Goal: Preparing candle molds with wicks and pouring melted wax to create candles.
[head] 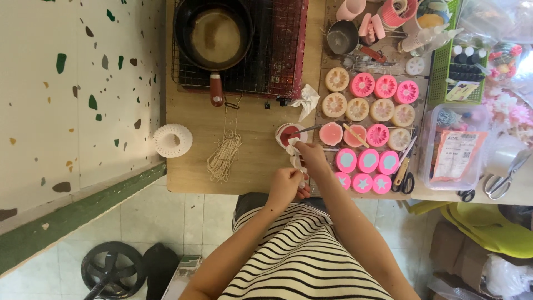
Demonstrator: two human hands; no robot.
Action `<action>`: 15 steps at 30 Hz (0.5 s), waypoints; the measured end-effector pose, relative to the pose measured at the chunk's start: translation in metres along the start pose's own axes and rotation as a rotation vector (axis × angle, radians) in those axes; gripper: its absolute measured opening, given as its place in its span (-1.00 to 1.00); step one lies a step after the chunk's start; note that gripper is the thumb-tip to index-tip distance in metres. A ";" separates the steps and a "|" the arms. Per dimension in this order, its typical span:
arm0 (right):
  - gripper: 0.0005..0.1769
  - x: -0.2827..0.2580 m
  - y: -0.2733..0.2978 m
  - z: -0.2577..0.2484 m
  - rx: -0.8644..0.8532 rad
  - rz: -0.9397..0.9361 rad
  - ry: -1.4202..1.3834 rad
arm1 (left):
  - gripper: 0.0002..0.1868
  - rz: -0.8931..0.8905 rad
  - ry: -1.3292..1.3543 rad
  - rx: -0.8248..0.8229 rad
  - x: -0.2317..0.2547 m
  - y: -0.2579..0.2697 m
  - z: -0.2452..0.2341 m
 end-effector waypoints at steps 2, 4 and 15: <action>-0.66 -0.013 0.021 -0.005 -0.030 0.041 0.051 | -0.68 -0.045 0.058 -0.005 -0.012 -0.007 -0.001; -0.66 -0.019 0.033 -0.018 -0.059 0.082 0.105 | -0.67 -0.090 0.118 -0.010 -0.023 -0.012 -0.002; -0.66 -0.028 0.085 -0.049 -0.106 -0.074 0.260 | -0.67 -0.149 0.157 0.042 -0.027 -0.015 -0.012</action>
Point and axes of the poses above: each hand's wrist, its own y-axis away from the middle knuckle, its own z-axis out of the palm, x = y × z, the point moved 5 cm from there along -y, towards the middle knuckle, and after that the axes turned 8 degrees about -y, right-handed, at the moved point
